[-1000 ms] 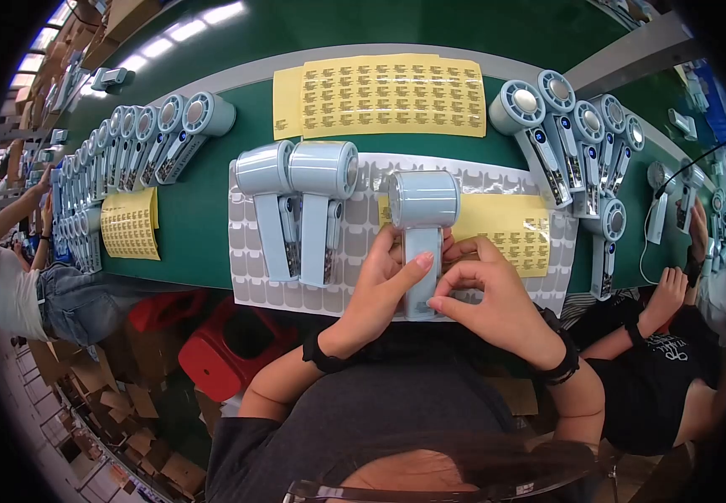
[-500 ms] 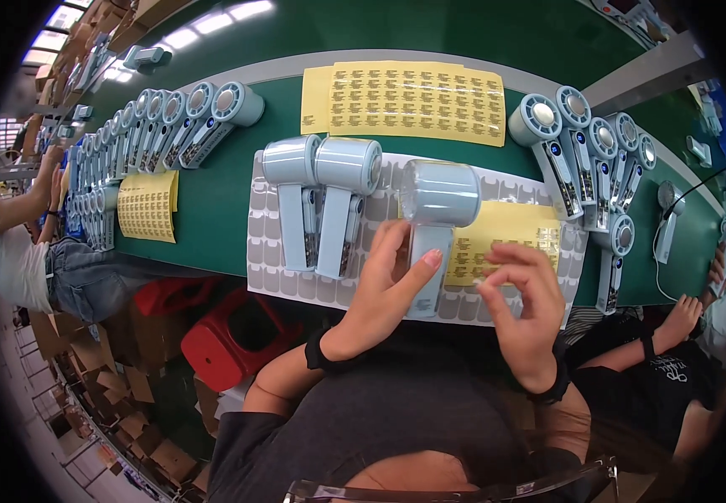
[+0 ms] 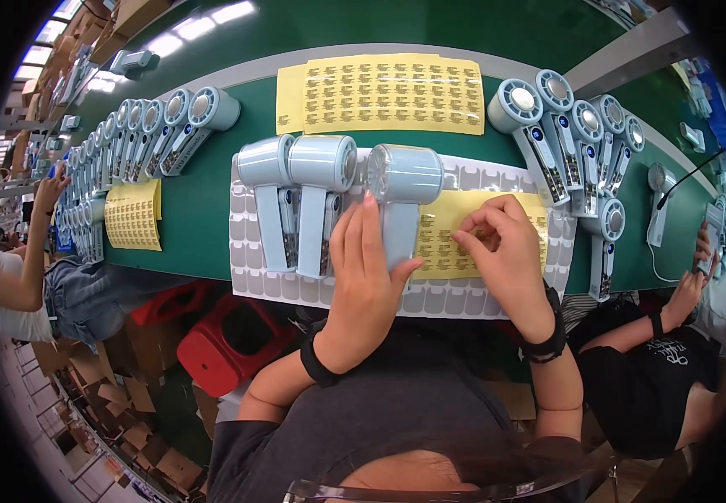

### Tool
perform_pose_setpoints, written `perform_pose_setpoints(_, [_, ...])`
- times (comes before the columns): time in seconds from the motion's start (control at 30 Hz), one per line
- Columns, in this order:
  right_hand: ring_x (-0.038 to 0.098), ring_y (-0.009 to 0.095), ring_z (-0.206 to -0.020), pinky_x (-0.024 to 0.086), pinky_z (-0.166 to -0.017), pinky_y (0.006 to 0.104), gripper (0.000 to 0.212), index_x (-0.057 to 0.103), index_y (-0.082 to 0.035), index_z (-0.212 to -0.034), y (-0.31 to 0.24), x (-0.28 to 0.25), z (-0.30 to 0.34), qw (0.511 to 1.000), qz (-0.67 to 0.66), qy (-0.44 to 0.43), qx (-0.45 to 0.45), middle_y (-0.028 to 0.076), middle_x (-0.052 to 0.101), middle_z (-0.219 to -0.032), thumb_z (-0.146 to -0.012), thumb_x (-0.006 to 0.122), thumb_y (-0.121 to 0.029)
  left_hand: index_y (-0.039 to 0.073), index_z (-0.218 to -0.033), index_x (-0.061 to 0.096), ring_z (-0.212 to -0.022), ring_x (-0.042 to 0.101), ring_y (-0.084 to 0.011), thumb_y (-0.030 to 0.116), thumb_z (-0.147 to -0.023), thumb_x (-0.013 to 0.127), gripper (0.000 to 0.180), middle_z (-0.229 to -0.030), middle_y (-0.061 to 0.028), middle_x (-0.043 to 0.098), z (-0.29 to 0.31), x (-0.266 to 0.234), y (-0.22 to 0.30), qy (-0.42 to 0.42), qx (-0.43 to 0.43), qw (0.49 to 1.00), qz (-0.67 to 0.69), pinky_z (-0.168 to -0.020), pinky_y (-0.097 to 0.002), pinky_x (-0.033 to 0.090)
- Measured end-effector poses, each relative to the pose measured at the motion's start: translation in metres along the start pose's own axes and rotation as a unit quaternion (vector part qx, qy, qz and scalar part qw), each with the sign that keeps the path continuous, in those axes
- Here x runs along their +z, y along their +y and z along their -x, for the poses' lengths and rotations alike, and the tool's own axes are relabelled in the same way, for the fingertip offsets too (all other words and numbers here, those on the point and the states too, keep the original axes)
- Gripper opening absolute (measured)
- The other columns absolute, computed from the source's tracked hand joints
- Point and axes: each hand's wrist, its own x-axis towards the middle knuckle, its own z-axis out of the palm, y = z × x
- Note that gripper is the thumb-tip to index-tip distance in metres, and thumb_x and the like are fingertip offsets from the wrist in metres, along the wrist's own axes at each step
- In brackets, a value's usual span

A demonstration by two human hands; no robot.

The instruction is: The person peels stickers from a sheet and applies them to the bottom of handheld fans. The person picks up a fan, applies a sticker, and places the fan onto a white mat, repeating the process.

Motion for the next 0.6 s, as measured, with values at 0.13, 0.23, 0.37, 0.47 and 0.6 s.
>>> perform_pose_setpoints(0.13, [0.062, 0.018, -0.074, 0.051, -0.067, 0.0277, 0.013, 0.062, 0.003, -0.085, 0.016, 0.016, -0.001, 0.999, 0.021, 0.046, -0.015, 0.007, 0.054, -0.092, -0.079, 0.074, 0.002, -0.009, -0.139, 0.044, -0.122, 0.047, -0.0399, 0.013, -0.082, 0.074, 0.069, -0.133, -0.0226, 0.049, 0.01, -0.012, -0.005, -0.019, 0.06, 0.998, 0.002, -0.105, -0.0457, 0.038])
perform_pose_setpoints(0.23, [0.064, 0.019, -0.076, 0.052, -0.068, 0.028, 0.013, 0.061, 0.004, -0.084, 0.012, 0.022, 0.0, 0.996, 0.071, 0.048, -0.035, 0.008, 0.055, -0.092, -0.079, 0.073, 0.003, -0.01, -0.13, 0.055, -0.125, 0.049, -0.0392, 0.014, -0.082, 0.074, 0.057, -0.133, -0.0231, 0.052, 0.019, -0.02, -0.006, -0.042, 0.205, 0.978, 0.0, -0.104, -0.0446, 0.04])
perform_pose_setpoints(0.37, [0.065, 0.018, -0.08, 0.052, -0.068, 0.0287, 0.012, 0.062, 0.004, -0.084, 0.007, 0.019, 0.002, 0.996, 0.082, 0.023, -0.026, 0.009, 0.057, -0.094, -0.08, 0.073, 0.003, -0.012, -0.118, 0.063, -0.128, 0.051, -0.037, 0.015, -0.084, 0.07, 0.044, -0.133, -0.0241, 0.054, 0.024, -0.002, 0.009, -0.174, 0.316, 0.932, -0.033, -0.104, -0.0408, 0.044])
perform_pose_setpoints(0.47, [0.064, 0.017, -0.084, 0.052, -0.07, 0.0287, 0.011, 0.064, 0.003, -0.085, 0.001, -0.002, 0.004, 0.999, 0.01, -0.041, 0.011, 0.009, 0.058, -0.097, -0.08, 0.073, 0.003, -0.015, -0.119, 0.06, -0.129, 0.052, -0.0345, 0.015, -0.088, 0.065, 0.044, -0.134, -0.0244, 0.053, 0.031, 0.009, 0.002, -0.19, 0.335, 0.914, -0.131, -0.105, -0.0382, 0.046])
perform_pose_setpoints(0.6, [0.062, 0.013, -0.09, 0.05, -0.075, 0.0269, 0.01, 0.066, 0.001, -0.086, -0.028, -0.023, 0.002, 0.971, -0.186, -0.138, 0.067, 0.009, 0.06, -0.103, -0.08, 0.074, 0.001, -0.015, -0.111, 0.063, -0.128, 0.052, -0.0361, 0.015, -0.092, 0.055, 0.036, -0.133, -0.0269, 0.054, 0.035, 0.009, -0.004, -0.163, 0.359, 0.904, -0.163, -0.108, -0.0398, 0.042])
